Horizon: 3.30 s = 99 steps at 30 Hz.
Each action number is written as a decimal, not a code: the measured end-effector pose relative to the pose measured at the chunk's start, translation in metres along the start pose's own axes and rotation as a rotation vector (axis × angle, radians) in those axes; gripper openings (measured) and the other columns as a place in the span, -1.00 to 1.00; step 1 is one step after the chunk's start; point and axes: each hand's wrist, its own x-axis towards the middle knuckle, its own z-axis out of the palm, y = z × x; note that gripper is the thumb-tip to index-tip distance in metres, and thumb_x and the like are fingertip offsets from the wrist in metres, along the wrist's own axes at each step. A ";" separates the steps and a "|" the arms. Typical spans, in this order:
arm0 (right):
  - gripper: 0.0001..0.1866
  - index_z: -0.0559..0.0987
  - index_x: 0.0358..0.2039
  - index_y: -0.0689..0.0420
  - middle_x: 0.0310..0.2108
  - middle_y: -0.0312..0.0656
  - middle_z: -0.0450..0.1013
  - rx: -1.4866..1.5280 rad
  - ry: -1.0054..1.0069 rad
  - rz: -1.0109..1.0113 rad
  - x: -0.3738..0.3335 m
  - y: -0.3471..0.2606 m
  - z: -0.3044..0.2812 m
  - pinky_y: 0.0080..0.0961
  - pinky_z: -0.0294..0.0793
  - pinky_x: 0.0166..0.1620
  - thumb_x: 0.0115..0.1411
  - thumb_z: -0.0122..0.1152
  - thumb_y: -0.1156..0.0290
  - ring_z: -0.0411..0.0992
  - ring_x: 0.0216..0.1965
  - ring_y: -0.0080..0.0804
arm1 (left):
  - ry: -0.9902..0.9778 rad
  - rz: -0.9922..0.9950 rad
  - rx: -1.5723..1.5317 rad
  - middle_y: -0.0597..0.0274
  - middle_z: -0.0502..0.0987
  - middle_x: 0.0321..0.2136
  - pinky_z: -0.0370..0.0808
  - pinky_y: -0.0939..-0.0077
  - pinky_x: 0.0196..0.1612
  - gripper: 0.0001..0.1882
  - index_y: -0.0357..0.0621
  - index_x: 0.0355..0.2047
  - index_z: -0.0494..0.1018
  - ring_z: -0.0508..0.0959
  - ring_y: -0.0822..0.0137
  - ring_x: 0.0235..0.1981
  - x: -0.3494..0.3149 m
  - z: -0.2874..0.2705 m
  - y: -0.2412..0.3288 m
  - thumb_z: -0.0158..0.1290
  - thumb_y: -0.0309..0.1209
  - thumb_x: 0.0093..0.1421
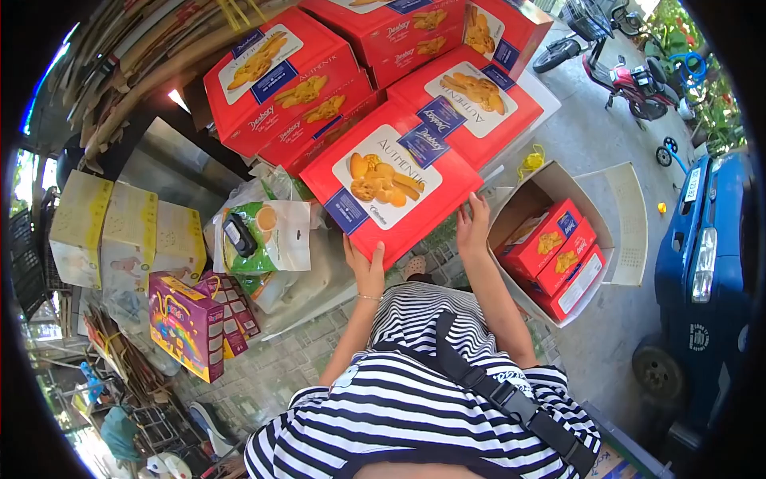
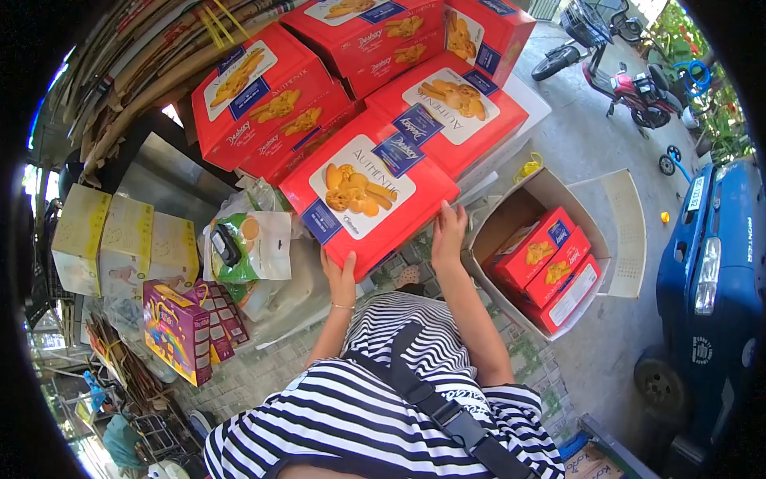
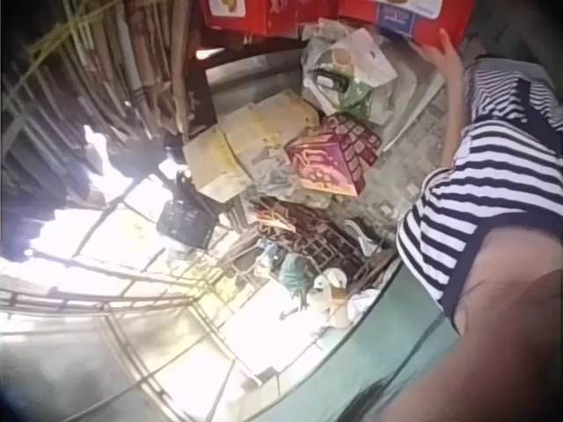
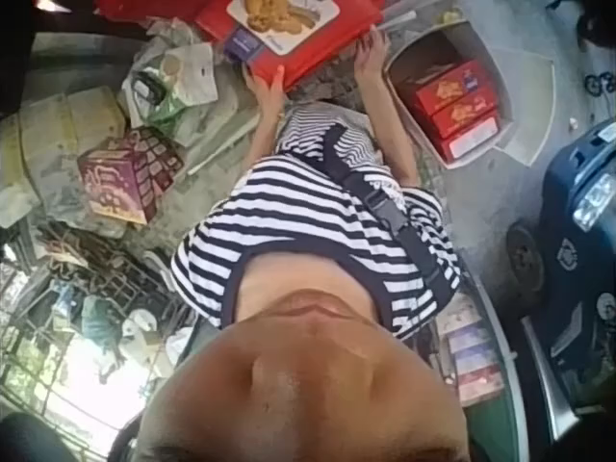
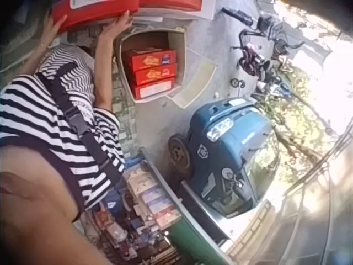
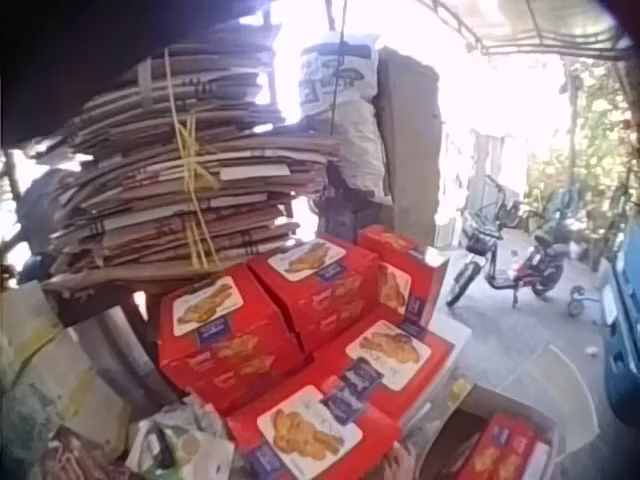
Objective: Packing smaller boxes of cookies into a larger plastic container.
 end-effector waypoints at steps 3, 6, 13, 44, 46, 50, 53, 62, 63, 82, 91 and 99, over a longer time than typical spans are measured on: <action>-0.35 0.13 0.11 0.00 0.01 -0.38 0.19 -0.156 -0.200 -0.022 -0.016 0.007 0.045 -0.46 0.04 0.02 0.01 0.12 0.26 0.12 0.02 -0.54 | -0.046 0.016 -0.048 -0.22 -0.06 0.15 -0.14 0.21 0.18 -0.29 -0.32 0.10 0.05 -0.07 -0.08 0.18 0.031 -0.016 -0.002 0.04 -0.21 0.04; -0.33 0.12 0.12 -0.06 0.07 -0.36 0.12 -0.224 -0.163 0.068 -0.027 -0.004 0.051 -0.27 -0.04 0.06 -0.02 0.13 0.24 0.02 0.10 -0.45 | -0.039 0.058 -0.036 -0.21 -0.03 0.14 -0.12 0.23 0.18 -0.31 -0.33 0.10 0.06 -0.03 -0.06 0.17 0.027 -0.013 -0.003 0.03 -0.21 0.05; -0.25 0.10 0.14 -0.02 0.02 -0.30 0.18 -0.582 -0.239 0.153 -0.019 -0.021 0.046 -0.32 0.08 -0.02 -0.05 0.14 0.08 0.07 0.08 -0.37 | -0.031 -0.035 -0.130 -0.27 -0.03 0.13 -0.13 0.19 0.18 -0.26 -0.38 0.10 0.02 -0.02 -0.09 0.16 0.040 -0.011 -0.009 0.03 -0.18 0.04; -0.51 0.30 -0.05 0.05 -0.06 -0.04 0.31 0.092 0.494 0.130 -0.070 -0.086 -0.255 -0.32 0.30 -0.10 0.03 0.09 0.14 0.34 -0.16 -0.24 | -1.204 0.857 -0.108 0.01 0.29 -0.05 0.26 0.28 0.01 -0.55 -0.14 -0.09 0.32 0.31 0.03 -0.03 -0.027 0.186 0.134 0.07 -0.39 -0.05; -0.45 0.26 0.01 0.03 0.00 -0.05 0.25 0.001 0.497 0.116 -0.055 -0.090 -0.259 -0.31 0.28 -0.09 0.02 0.11 0.14 0.33 -0.15 -0.25 | -1.259 0.820 -0.129 -0.02 0.29 -0.06 0.26 0.27 0.01 -0.53 -0.14 -0.09 0.32 0.30 0.02 -0.02 -0.052 0.209 0.134 0.09 -0.38 -0.07; -0.37 0.16 0.10 -0.01 -0.04 -0.16 0.26 -0.139 0.408 0.136 -0.032 -0.099 -0.261 -0.33 0.25 -0.06 0.03 0.09 0.13 0.31 -0.12 -0.29 | -1.366 0.786 -0.118 -0.05 0.29 -0.05 0.30 0.25 -0.03 -0.49 -0.14 -0.08 0.30 0.34 0.00 -0.06 -0.089 0.248 0.120 0.09 -0.35 -0.10; -0.38 0.15 0.11 -0.02 -0.09 -0.22 0.28 -0.118 0.328 0.228 -0.025 -0.109 -0.272 -0.33 0.23 -0.05 0.05 0.08 0.13 0.31 -0.13 -0.32 | -1.460 0.838 0.014 -0.07 0.24 0.00 0.22 0.21 0.05 -0.38 -0.08 0.03 0.22 0.26 0.01 0.02 -0.100 0.272 0.102 0.08 -0.32 -0.11; -0.44 0.19 0.09 -0.02 -0.01 -0.16 0.30 -0.170 0.199 0.428 0.010 -0.145 -0.302 -0.35 0.16 0.04 0.10 0.00 0.09 0.29 -0.05 -0.30 | -1.181 1.026 0.447 0.20 0.09 0.15 -0.04 0.09 0.17 -0.24 0.00 0.12 0.10 0.07 0.16 0.17 -0.109 0.312 0.076 0.08 -0.32 -0.16; -0.44 0.18 0.09 -0.02 -0.02 -0.16 0.31 -0.229 0.144 0.449 0.013 -0.148 -0.302 -0.36 0.16 0.04 0.10 0.00 0.09 0.28 -0.04 -0.30 | -1.171 1.002 0.426 0.23 0.12 0.13 -0.04 0.08 0.17 -0.26 0.01 0.11 0.12 0.09 0.20 0.17 -0.109 0.311 0.076 0.08 -0.32 -0.16; -0.37 0.13 0.15 -0.03 0.06 -0.13 0.21 -0.336 0.069 0.450 -0.002 -0.167 -0.320 -0.33 0.18 0.05 0.08 0.03 0.09 0.26 0.00 -0.27 | -0.724 0.156 0.489 -0.10 0.34 -0.16 0.31 0.24 -0.03 0.04 -0.21 0.02 0.11 0.35 -0.02 -0.11 -0.053 0.333 0.044 0.31 -0.04 -0.49; -0.52 0.29 0.00 -0.02 -0.03 -0.12 0.31 -0.268 0.070 0.430 -0.014 -0.158 -0.318 -0.37 0.20 0.02 0.10 0.00 0.08 0.30 -0.05 -0.31 | -0.695 0.259 0.694 0.08 0.39 -0.17 0.38 0.28 -0.12 -0.06 -0.16 -0.03 0.21 0.43 0.07 -0.17 -0.047 0.307 0.106 0.27 -0.08 -0.49; -0.43 0.23 0.02 0.03 -0.02 -0.04 0.27 -0.294 -0.007 0.448 -0.011 -0.148 -0.297 -0.30 0.19 0.03 0.06 0.03 0.01 0.26 -0.02 -0.25 | -0.495 0.188 0.260 -0.03 0.43 -0.21 0.36 0.35 -0.12 -0.15 -0.28 -0.08 0.29 0.44 0.13 -0.17 -0.024 0.252 0.118 0.30 -0.16 -0.43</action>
